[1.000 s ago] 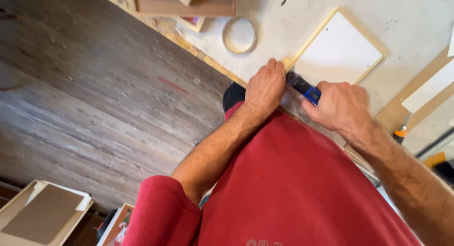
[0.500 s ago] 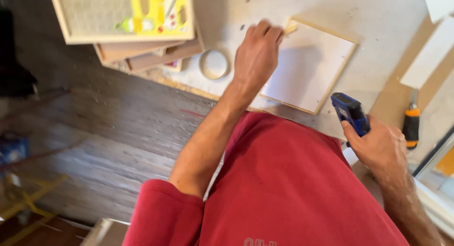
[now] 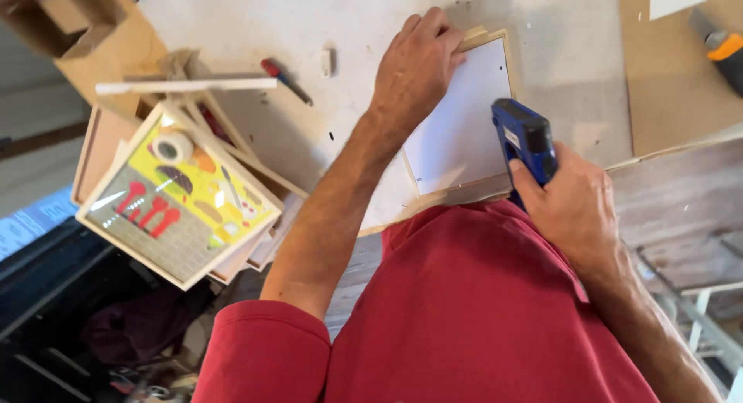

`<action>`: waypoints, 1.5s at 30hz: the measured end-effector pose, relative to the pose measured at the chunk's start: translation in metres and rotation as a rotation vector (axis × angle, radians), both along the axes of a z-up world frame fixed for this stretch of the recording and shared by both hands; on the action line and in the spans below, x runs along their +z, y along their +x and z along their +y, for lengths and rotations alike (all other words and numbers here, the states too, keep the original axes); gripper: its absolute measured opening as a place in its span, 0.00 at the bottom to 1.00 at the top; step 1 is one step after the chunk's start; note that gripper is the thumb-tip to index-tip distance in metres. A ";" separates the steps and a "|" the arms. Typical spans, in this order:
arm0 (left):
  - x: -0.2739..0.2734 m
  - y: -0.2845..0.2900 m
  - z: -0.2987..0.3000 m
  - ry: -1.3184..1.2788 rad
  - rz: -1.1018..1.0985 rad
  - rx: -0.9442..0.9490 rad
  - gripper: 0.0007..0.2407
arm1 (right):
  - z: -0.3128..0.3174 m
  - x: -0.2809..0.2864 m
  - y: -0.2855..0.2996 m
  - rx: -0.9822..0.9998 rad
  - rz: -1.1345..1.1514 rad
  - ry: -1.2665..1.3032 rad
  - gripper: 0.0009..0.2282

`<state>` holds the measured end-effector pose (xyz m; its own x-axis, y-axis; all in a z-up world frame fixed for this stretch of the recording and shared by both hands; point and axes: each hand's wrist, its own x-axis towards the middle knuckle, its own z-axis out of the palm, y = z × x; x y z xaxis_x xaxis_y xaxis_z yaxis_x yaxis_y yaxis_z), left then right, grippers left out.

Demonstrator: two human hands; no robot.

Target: Securing the backing of a picture frame using a staple gun and wooden spacers, followed by inspecting the finished frame and handling art cards.

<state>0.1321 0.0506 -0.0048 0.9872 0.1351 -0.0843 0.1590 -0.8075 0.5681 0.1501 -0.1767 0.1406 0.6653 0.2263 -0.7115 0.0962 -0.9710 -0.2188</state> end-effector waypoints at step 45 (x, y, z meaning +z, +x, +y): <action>-0.015 0.010 0.011 -0.118 -0.019 0.017 0.06 | 0.110 -0.016 0.027 -0.008 0.001 -0.219 0.18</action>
<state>0.1423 0.0617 -0.0201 0.9864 0.1425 -0.0817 0.1606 -0.7322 0.6619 0.1770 -0.0668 0.1243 0.6660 0.0605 -0.7435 0.0878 -0.9961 -0.0024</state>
